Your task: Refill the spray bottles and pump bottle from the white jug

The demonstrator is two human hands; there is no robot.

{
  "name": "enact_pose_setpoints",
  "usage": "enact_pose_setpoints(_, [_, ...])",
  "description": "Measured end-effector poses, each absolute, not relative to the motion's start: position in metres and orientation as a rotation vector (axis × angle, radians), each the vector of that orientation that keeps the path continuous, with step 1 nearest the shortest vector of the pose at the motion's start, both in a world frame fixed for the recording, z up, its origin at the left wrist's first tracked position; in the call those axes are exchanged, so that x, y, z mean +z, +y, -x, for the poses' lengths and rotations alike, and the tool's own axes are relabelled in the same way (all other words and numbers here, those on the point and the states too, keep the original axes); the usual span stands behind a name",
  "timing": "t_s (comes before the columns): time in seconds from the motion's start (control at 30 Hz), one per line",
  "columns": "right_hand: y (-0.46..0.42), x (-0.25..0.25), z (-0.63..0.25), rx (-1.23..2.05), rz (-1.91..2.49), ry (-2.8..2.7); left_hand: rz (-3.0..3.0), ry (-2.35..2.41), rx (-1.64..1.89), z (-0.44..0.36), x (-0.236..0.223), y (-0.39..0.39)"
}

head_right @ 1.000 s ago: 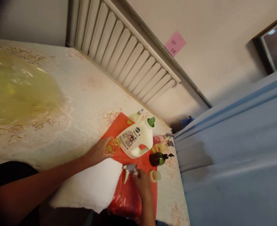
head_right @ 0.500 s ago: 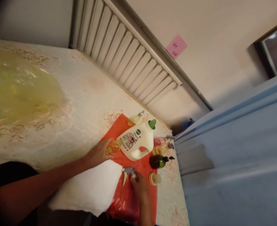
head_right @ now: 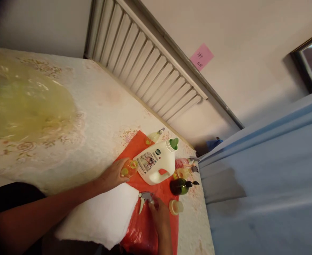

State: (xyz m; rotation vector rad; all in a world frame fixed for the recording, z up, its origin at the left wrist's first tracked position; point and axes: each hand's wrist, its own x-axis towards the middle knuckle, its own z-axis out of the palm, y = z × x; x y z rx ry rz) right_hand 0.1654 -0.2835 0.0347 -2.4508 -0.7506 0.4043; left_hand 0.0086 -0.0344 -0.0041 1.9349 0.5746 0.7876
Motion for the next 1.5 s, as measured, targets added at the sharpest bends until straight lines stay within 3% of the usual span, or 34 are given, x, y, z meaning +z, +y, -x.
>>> enact_pose_setpoints(0.2, [-0.288, 0.036, -0.182, 0.247, 2.552, -0.63, -1.917, 0.548, 0.835, -0.012, -0.012, -0.034])
enact_pose_setpoints(0.4, [-0.272, 0.05, -0.203, 0.058, 2.322, -0.597, -1.89, 0.523, 0.793, -0.013, -0.012, -0.033])
enact_pose_setpoints(0.9, [-0.19, 0.076, -0.229, 0.234, 1.787, -0.507, -1.895, 0.513, 0.716, -0.006, -0.003, -0.035])
enact_pose_setpoints(1.5, [-0.141, 0.118, -0.218, 0.124, 1.722, -0.575, -1.885, 0.494, 0.692, -0.004, 0.001, -0.034])
